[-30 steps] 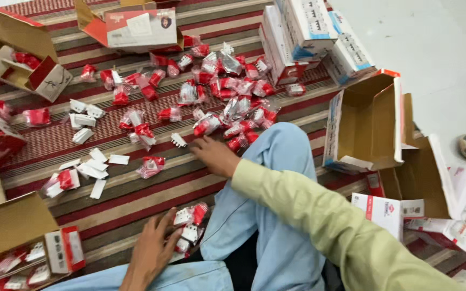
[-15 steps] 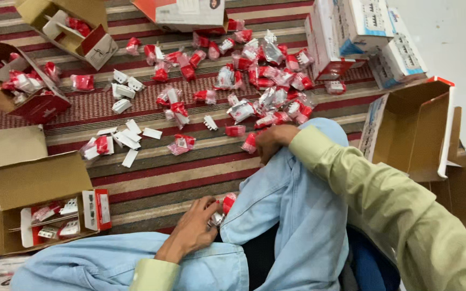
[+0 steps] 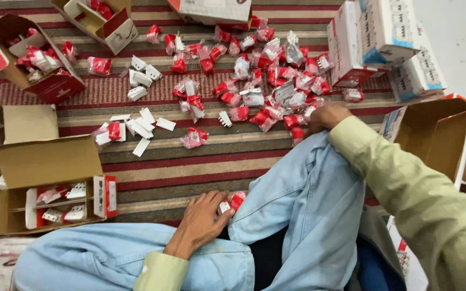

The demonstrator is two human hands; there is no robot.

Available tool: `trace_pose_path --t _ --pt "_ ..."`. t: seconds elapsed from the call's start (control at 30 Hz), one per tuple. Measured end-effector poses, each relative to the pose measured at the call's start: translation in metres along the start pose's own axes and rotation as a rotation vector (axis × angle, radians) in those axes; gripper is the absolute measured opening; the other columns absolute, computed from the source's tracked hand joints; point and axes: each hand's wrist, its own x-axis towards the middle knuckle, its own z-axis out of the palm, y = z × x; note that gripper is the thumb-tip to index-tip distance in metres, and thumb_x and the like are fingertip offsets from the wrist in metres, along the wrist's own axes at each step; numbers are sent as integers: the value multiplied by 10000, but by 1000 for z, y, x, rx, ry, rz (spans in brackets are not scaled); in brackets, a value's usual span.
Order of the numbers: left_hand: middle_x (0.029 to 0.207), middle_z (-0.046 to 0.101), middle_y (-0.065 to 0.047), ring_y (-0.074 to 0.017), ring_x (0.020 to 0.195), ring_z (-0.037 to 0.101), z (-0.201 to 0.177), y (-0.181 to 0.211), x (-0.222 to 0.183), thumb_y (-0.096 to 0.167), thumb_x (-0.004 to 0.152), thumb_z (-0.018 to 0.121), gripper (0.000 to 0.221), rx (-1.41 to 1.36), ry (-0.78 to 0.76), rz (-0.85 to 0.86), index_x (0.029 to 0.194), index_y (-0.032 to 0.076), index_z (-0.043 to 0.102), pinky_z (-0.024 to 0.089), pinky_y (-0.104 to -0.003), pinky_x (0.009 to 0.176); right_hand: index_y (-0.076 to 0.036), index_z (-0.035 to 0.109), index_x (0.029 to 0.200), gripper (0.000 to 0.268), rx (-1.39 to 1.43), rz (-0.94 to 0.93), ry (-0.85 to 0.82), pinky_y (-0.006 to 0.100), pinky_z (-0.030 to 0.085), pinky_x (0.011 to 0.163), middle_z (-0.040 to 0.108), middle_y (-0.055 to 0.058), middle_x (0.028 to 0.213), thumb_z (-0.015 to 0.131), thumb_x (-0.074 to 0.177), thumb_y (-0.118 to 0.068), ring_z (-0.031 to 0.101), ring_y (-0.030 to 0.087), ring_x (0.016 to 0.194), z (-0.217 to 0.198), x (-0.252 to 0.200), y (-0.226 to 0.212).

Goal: The person picks up small electrical switches from a pile on the floor and places them into cardboard boxes, closing the flaps after each box is filled.

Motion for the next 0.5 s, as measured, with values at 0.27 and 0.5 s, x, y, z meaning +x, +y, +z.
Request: trace_pose_path --t 0.27,0.5 --pt "1387 720 -50 -340 1232 664 8 -8 5 599 1059 495 593 14 4 -30 1441 172 650 472 -551 973 -237 772 1408 763 312 -5 -83 456 592 956 777 97 1366 898 777 -648 735 282 1193 24 93 -12" --pt "1370 746 1 -304 1209 691 23 -20 7 526 1065 526 459 54 27 -1 1377 233 692 486 -518 989 -136 673 1220 385 1131 -132 407 333 611 667 847 106 981 850 892 -231 809 183 809 -35 24 -18"
